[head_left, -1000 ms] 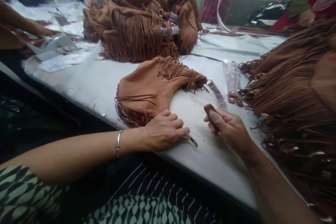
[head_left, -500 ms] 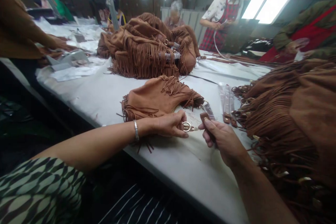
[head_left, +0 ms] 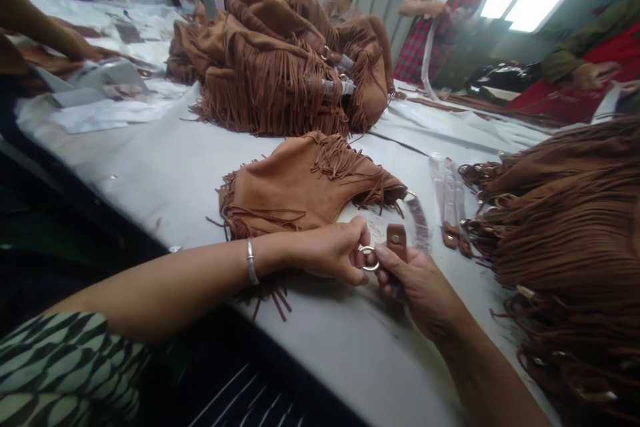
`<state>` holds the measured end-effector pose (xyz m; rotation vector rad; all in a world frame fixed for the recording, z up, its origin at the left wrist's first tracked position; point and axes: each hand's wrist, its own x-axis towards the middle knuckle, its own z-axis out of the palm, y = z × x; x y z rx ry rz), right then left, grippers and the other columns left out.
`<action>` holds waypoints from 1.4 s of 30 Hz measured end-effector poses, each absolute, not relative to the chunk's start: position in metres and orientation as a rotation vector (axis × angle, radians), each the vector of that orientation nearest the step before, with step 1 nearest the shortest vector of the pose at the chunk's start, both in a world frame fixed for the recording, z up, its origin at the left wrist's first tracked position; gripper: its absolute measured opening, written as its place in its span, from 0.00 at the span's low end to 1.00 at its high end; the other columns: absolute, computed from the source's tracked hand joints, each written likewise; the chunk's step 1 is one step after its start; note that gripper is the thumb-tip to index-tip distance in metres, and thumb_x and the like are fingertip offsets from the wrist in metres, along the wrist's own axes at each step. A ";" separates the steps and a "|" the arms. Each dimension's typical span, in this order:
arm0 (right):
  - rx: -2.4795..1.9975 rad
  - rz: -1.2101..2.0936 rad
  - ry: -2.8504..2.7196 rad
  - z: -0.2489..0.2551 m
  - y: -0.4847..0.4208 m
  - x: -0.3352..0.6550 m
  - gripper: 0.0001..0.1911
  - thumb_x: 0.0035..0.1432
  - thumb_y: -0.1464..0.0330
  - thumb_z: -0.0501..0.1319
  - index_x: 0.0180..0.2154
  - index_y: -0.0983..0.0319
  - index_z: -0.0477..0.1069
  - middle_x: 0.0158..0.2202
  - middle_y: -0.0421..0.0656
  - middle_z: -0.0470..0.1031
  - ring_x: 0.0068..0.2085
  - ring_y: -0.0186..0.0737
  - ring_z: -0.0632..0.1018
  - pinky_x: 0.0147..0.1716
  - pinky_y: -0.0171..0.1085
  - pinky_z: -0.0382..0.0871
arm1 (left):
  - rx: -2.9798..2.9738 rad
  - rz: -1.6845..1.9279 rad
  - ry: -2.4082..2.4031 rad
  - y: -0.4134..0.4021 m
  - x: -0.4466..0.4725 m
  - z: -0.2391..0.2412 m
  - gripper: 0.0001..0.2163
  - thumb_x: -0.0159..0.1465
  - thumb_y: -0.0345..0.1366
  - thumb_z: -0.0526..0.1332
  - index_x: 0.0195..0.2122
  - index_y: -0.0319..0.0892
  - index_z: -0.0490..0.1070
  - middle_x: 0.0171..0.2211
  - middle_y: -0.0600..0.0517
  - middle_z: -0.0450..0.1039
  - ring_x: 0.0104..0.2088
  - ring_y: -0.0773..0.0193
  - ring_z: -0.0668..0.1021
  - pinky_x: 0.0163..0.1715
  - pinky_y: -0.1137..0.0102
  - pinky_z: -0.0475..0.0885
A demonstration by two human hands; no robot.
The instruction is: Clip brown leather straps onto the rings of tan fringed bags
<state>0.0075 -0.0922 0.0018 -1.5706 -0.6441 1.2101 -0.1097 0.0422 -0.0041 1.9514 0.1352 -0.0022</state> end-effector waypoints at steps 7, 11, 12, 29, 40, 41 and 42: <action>-1.523 1.306 -0.670 -0.002 -0.095 0.016 0.18 0.53 0.55 0.63 0.27 0.64 0.68 0.18 0.35 0.64 0.18 0.26 0.63 0.17 0.27 0.54 | 1.946 -0.004 0.056 0.043 -0.110 -0.007 0.20 0.51 0.25 0.61 0.38 0.42 0.51 0.23 0.61 0.65 0.23 0.72 0.70 0.20 0.79 0.63; -1.430 1.204 -0.675 -0.004 -0.098 0.003 0.16 0.51 0.56 0.65 0.30 0.64 0.69 0.20 0.36 0.65 0.19 0.27 0.63 0.17 0.28 0.55 | 1.841 0.091 0.083 0.042 -0.111 -0.012 0.19 0.52 0.26 0.61 0.37 0.43 0.50 0.23 0.61 0.64 0.21 0.73 0.69 0.19 0.79 0.62; -1.414 1.181 -0.658 -0.004 -0.098 0.000 0.16 0.51 0.57 0.65 0.29 0.63 0.67 0.20 0.35 0.65 0.19 0.27 0.63 0.18 0.28 0.55 | 1.828 0.108 0.078 0.041 -0.112 -0.013 0.19 0.52 0.26 0.61 0.37 0.43 0.50 0.23 0.61 0.64 0.21 0.73 0.69 0.19 0.80 0.62; -1.301 1.356 -0.508 -0.002 -0.101 -0.005 0.16 0.49 0.60 0.67 0.27 0.64 0.66 0.17 0.32 0.59 0.16 0.24 0.60 0.15 0.25 0.52 | 1.932 0.247 0.017 0.038 -0.124 -0.014 0.18 0.51 0.32 0.65 0.34 0.43 0.53 0.24 0.60 0.63 0.22 0.73 0.67 0.19 0.79 0.61; -1.506 1.290 -0.595 0.002 -0.092 0.003 0.22 0.46 0.52 0.67 0.26 0.65 0.67 0.15 0.35 0.64 0.14 0.24 0.62 0.13 0.25 0.54 | 2.100 0.296 0.016 0.035 -0.130 -0.011 0.19 0.53 0.33 0.63 0.45 0.41 0.58 0.26 0.59 0.67 0.25 0.71 0.71 0.24 0.78 0.63; -1.520 1.256 -0.577 -0.001 -0.093 0.002 0.24 0.45 0.50 0.67 0.27 0.64 0.66 0.15 0.34 0.64 0.14 0.25 0.62 0.12 0.26 0.53 | 2.115 0.288 0.051 0.033 -0.129 -0.012 0.18 0.53 0.34 0.63 0.43 0.41 0.59 0.26 0.59 0.68 0.24 0.71 0.71 0.23 0.78 0.63; -1.514 1.237 -0.574 -0.004 -0.095 0.002 0.25 0.43 0.49 0.67 0.26 0.63 0.65 0.14 0.33 0.63 0.13 0.25 0.61 0.12 0.26 0.52 | 2.148 0.291 0.093 0.031 -0.128 -0.013 0.16 0.54 0.35 0.63 0.41 0.41 0.60 0.26 0.58 0.69 0.24 0.71 0.71 0.23 0.77 0.63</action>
